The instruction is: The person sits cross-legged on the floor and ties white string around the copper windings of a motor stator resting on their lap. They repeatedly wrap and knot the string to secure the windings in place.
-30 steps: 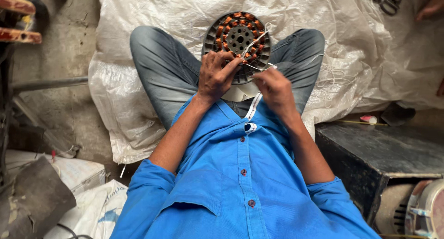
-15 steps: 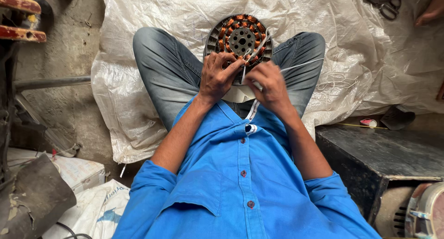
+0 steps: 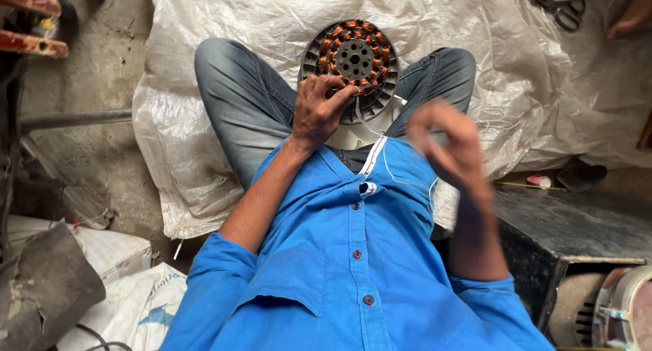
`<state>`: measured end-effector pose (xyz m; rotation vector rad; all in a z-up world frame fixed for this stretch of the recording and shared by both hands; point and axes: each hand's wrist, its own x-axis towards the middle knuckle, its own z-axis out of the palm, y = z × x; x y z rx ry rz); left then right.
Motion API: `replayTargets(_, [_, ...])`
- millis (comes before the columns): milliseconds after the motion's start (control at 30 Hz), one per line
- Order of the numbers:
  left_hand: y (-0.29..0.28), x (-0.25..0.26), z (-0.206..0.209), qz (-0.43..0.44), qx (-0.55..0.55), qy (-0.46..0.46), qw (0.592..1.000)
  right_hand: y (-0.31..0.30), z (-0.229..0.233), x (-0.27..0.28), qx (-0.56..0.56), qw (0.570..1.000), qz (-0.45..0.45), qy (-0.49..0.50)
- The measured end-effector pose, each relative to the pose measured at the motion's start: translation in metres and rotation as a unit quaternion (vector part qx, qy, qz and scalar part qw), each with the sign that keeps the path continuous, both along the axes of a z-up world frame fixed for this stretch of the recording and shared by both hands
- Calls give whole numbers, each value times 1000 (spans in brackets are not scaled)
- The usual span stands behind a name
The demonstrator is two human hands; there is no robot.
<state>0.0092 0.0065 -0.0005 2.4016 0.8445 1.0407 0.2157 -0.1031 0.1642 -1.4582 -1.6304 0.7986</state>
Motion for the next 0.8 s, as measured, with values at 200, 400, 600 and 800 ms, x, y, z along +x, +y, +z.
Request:
replayTargets(200, [1,-3,1,-12,21,14,1000,13,-124,-26,23,964,-125,-235])
replayTargets(400, [3,-3,0,-31,58,20,998,11,-138,-31,41,968,-101,-226])
replayTargets(600, [8,-2,2,-35,51,14,998,12,-143,-28,-55,995,-86,0])
replayTargets(800, [11,-3,4,-37,32,2,999,5,-158,-38,-267,886,-106,364])
